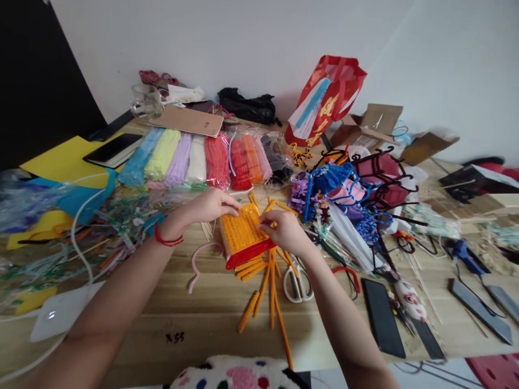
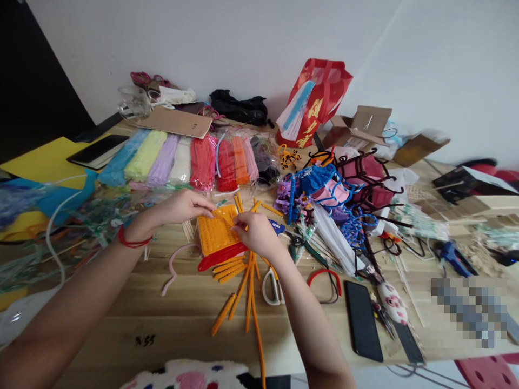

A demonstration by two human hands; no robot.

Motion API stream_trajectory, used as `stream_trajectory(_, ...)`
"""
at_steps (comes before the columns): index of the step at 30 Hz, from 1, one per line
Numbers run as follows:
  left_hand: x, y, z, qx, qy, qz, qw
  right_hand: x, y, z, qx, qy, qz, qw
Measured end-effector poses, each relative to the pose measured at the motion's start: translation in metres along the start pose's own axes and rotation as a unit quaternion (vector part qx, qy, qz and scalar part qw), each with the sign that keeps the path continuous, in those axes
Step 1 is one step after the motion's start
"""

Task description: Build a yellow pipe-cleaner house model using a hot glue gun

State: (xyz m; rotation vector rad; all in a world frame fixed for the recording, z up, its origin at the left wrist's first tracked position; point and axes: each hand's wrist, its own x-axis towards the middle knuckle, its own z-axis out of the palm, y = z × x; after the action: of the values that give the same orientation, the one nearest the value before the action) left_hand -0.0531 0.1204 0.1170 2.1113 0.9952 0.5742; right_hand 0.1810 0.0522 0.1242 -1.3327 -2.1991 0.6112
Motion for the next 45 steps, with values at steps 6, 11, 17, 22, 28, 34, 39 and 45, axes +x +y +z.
stream_trajectory(6, 0.0011, -0.0003, 0.0010, 0.030, -0.008, 0.008, 0.999, 0.0006, -0.0011, 0.0007, -0.012, -0.004, -0.003, 1.000)
stream_trajectory(11, 0.0012, 0.0016, 0.0002, 0.039, -0.022, 0.010, 0.999, 0.0009, -0.0032, 0.0001, -0.016, -0.017, 0.001, 1.000)
stream_trajectory(17, 0.0009, 0.0023, -0.0002, 0.061, -0.028, 0.008, 0.998, 0.0017, -0.0037, -0.0007, -0.018, -0.021, 0.005, 1.000)
stream_trajectory(22, 0.0008, 0.0029, -0.0005, 0.061, -0.032, 0.008, 0.998, 0.0020, -0.0032, -0.0006, -0.017, -0.026, 0.004, 1.000)
stream_trajectory(28, 0.0014, 0.0017, -0.0003, 0.071, -0.035, 0.010, 0.997, 0.0019, -0.0029, -0.0001, -0.014, -0.028, 0.006, 1.000)
stream_trajectory(34, 0.0019, 0.0018, -0.0004, 0.061, -0.035, 0.011, 0.997, 0.0018, -0.0036, -0.0001, -0.014, -0.026, 0.004, 1.000)
stream_trajectory(39, 0.0020, 0.0016, -0.0010, 0.048, -0.034, 0.009, 0.998, 0.0020, -0.0040, -0.0003, -0.023, -0.028, 0.004, 0.999)
stream_trajectory(45, 0.0029, 0.0010, -0.0012, 0.045, -0.035, 0.009, 0.998, 0.0014, -0.0050, -0.0012, -0.031, -0.024, 0.000, 0.999)
